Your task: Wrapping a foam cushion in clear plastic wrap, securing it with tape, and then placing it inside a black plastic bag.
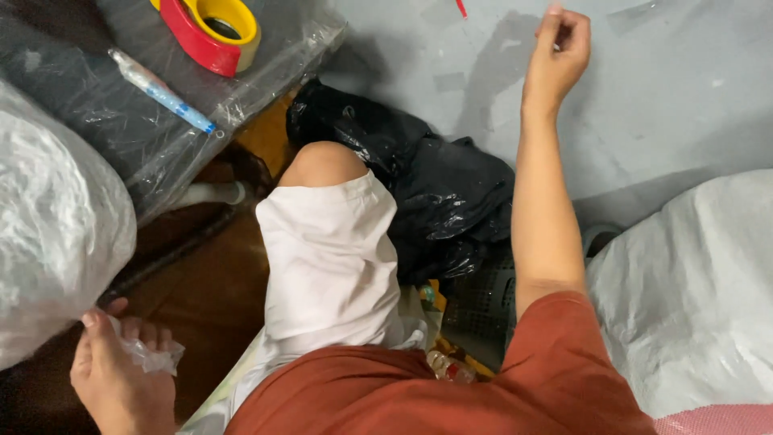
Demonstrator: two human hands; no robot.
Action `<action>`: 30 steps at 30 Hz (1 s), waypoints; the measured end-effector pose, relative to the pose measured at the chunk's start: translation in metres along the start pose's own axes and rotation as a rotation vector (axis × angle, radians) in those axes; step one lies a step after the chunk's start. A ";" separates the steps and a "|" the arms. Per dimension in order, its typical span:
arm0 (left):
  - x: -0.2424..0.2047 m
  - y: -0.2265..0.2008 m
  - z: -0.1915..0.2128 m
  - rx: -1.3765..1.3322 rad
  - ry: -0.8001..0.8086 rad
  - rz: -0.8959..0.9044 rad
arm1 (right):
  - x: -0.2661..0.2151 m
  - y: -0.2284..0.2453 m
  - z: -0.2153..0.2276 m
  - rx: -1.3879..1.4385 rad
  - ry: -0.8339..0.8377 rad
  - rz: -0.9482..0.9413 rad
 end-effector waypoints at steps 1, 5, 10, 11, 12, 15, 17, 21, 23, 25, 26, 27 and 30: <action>0.001 0.001 0.002 0.002 -0.004 -0.001 | 0.002 -0.008 -0.016 0.003 0.002 -0.003; 0.000 0.000 -0.001 -0.053 0.035 -0.002 | 0.007 -0.031 -0.058 0.049 0.055 -0.148; 0.005 0.004 0.003 -0.053 0.040 -0.014 | 0.004 -0.038 -0.075 0.154 -0.029 -0.266; 0.005 0.004 0.003 -0.052 0.056 -0.017 | 0.006 -0.042 -0.072 0.183 -0.069 -0.309; 0.005 0.004 0.003 -0.051 0.072 -0.021 | 0.007 -0.047 -0.070 0.211 -0.110 -0.351; -0.002 -0.002 -0.002 -0.061 0.067 0.003 | 0.014 -0.059 -0.044 0.245 -0.214 -0.431; -0.001 -0.001 -0.001 -0.043 0.057 -0.002 | 0.019 -0.061 -0.028 0.263 -0.272 -0.469; 0.006 0.008 0.009 -0.028 0.019 -0.041 | 0.028 -0.070 0.009 0.332 -0.439 -0.582; 0.008 0.010 0.010 -0.015 0.017 -0.030 | 0.033 -0.038 0.049 0.326 -0.552 -0.575; 0.007 0.010 0.010 0.007 0.013 -0.020 | 0.038 -0.035 0.088 0.316 -0.664 -0.573; 0.005 0.009 0.010 0.031 -0.027 0.009 | 0.049 -0.046 0.099 0.383 -0.558 -0.516; 0.004 0.009 0.010 0.049 -0.067 0.035 | 0.061 -0.054 0.108 0.455 -0.449 -0.457; 0.009 0.013 0.012 0.031 -0.028 -0.009 | 0.069 -0.064 0.115 0.445 -0.460 -0.467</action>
Point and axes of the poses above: each hand's wrist, its own x-axis towards the middle knuckle, its own z-axis out of the back of the hand, y = z × x, the point moved 6 cm from there along x, towards the middle knuckle, and after that the axes turned 10 degrees about -z, right-handed, at the moved point
